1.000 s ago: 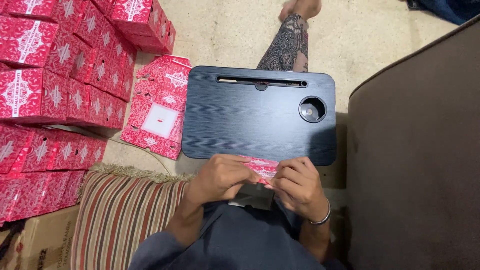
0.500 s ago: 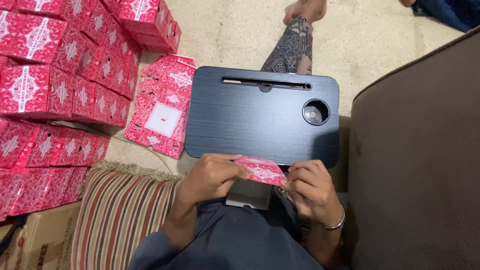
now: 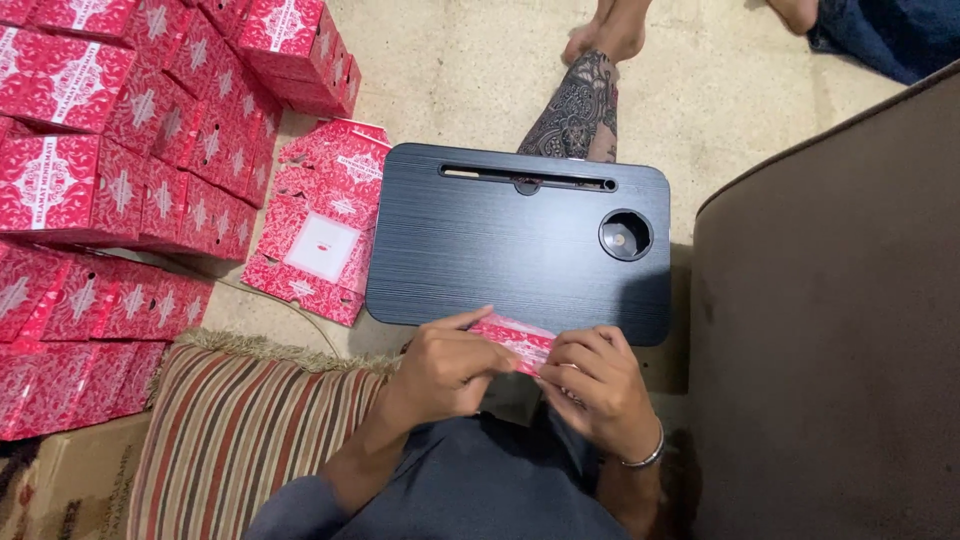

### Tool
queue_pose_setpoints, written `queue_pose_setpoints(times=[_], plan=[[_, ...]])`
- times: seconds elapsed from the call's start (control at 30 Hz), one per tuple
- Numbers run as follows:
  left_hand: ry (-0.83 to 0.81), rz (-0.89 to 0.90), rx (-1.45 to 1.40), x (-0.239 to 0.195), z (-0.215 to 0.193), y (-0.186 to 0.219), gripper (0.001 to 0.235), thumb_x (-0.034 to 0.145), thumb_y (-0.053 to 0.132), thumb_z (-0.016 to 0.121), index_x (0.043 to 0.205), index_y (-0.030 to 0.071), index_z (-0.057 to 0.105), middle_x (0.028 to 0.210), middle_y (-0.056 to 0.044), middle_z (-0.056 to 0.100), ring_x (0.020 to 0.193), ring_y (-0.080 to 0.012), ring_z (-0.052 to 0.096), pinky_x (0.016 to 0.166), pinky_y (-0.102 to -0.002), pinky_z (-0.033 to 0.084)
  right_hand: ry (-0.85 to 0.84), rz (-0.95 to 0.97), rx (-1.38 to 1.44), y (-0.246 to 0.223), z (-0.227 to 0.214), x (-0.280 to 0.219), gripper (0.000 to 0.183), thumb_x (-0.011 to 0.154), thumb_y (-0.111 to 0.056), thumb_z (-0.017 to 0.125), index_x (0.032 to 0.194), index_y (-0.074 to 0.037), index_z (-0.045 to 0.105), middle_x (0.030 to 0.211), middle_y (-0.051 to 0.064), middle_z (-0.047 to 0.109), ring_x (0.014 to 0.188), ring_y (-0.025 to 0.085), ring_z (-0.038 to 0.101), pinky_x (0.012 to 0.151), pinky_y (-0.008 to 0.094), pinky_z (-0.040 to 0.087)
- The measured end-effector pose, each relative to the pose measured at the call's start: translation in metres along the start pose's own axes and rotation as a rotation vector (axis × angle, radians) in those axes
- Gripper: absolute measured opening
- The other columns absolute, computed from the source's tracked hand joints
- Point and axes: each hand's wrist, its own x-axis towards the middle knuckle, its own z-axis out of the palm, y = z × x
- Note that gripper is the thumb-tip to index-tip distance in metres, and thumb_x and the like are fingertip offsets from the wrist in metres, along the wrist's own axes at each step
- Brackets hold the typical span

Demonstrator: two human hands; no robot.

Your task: Assembling a decorative box from a flat cardboard template by folding along scored lines and tucking tabs.

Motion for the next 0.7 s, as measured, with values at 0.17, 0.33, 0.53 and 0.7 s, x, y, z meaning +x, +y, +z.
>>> queue_pose_setpoints(times=[0.17,0.33,0.53,0.7], plan=[[0.013,0.033,-0.005,0.005,0.01,0.004,0.02,0.081,-0.01,0.064,0.084,0.007,0.072,0.085,-0.001,0.077,0.075,-0.0193,0.077,0.098,-0.051,0.058,-0.008,-0.014,0.018,-0.003,0.005,0.002,0.015,0.091,-0.007,0.07,0.082,-0.007,0.059,0.086,0.006,0.064,0.085,0.024,0.066,0.074,0.038,0.039],[0.037,0.196,-0.087,0.003,0.005,-0.01,0.013,0.091,-0.003,0.063,0.084,0.005,0.072,0.077,-0.008,0.075,0.064,-0.0176,0.073,0.098,-0.056,0.057,-0.006,-0.052,0.03,0.0,0.003,0.001,0.021,0.094,-0.01,0.067,0.077,-0.007,0.055,0.084,0.006,0.065,0.087,0.026,0.067,0.074,0.041,0.04],[-0.077,0.143,-0.168,-0.001,-0.009,-0.017,0.02,0.1,0.008,0.056,0.098,0.001,0.075,0.094,-0.007,0.078,0.079,-0.0219,0.079,0.112,-0.06,0.046,0.032,-0.059,0.056,0.014,-0.003,-0.01,0.021,0.098,-0.019,0.06,0.08,-0.008,0.063,0.085,0.003,0.066,0.088,0.027,0.066,0.073,0.039,0.043],[-0.12,0.124,-0.177,-0.005,-0.02,-0.02,0.024,0.093,-0.012,0.054,0.106,0.0,0.071,0.098,-0.008,0.078,0.083,-0.0205,0.078,0.113,-0.067,0.043,0.067,-0.013,0.017,0.019,-0.008,-0.018,0.018,0.092,-0.014,0.068,0.076,-0.008,0.065,0.082,0.005,0.068,0.089,0.028,0.066,0.077,0.041,0.046]])
